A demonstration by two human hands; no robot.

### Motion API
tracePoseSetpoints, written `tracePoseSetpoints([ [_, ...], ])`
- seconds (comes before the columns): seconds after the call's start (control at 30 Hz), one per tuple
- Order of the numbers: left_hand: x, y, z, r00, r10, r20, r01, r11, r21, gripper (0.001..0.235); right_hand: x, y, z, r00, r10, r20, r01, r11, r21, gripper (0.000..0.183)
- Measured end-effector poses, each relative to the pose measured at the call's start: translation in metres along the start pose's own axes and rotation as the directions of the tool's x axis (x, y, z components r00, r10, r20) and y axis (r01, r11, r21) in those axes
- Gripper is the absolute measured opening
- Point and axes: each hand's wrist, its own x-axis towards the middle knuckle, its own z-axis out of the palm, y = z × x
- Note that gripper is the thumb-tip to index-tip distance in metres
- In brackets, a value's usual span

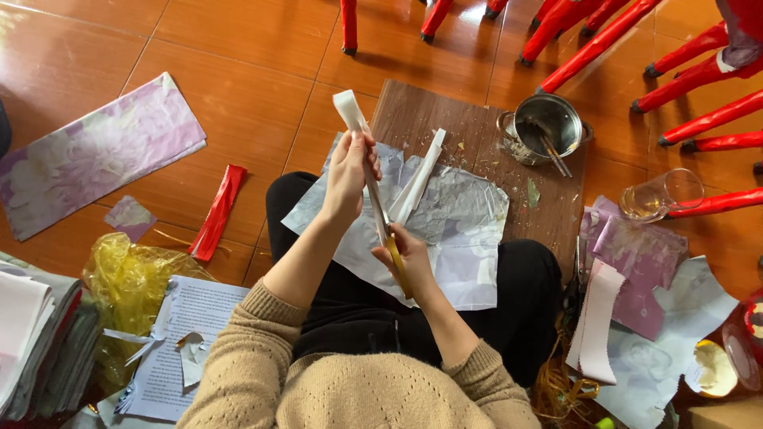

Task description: Cutting and organizing paper and foil materials using scissors on the floor

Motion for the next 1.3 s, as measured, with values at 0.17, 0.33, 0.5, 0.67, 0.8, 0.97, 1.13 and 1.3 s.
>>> tracePoseSetpoints([
  [0.17,-0.013,-0.012,0.005,0.997,-0.069,0.032,0.068,0.997,0.021,0.029,0.007,-0.006,0.005,0.999,0.025,0.022,-0.024,0.999,-0.043,0.037],
  [0.33,-0.008,-0.006,0.001,1.0,-0.031,-0.003,0.031,0.999,-0.011,0.03,0.0,-0.033,-0.002,0.993,0.117,0.028,-0.119,0.989,0.082,0.031],
  [0.5,-0.018,-0.014,0.005,0.994,-0.106,0.022,0.107,0.994,-0.029,0.032,0.011,-0.015,0.001,1.0,0.03,-0.003,-0.031,0.994,-0.101,0.04],
  [0.67,-0.013,-0.023,-0.008,0.997,-0.071,0.024,0.066,0.986,0.154,0.033,0.002,-0.023,0.003,0.999,0.007,-0.046,-0.007,1.0,0.006,0.03],
  [0.8,0.002,-0.014,-0.031,0.998,0.038,-0.047,-0.019,0.934,0.356,0.016,0.0,-0.022,-0.001,0.998,0.033,-0.059,-0.029,0.997,0.067,0.03],
  [0.97,-0.003,-0.011,-0.03,1.0,-0.021,-0.003,0.021,0.958,0.287,0.016,0.005,-0.025,0.0,0.998,0.053,0.025,-0.056,0.992,0.111,0.038],
  [1.13,-0.014,-0.032,-0.031,0.992,-0.123,0.026,0.113,0.963,0.246,0.017,0.008,-0.028,-0.001,0.999,0.027,0.033,-0.03,0.997,0.075,0.046],
  [1.3,-0.019,-0.027,-0.026,0.988,-0.15,0.025,0.141,0.967,0.214,0.019,0.004,-0.03,0.001,0.996,-0.025,-0.083,0.025,1.0,0.0,0.031],
])
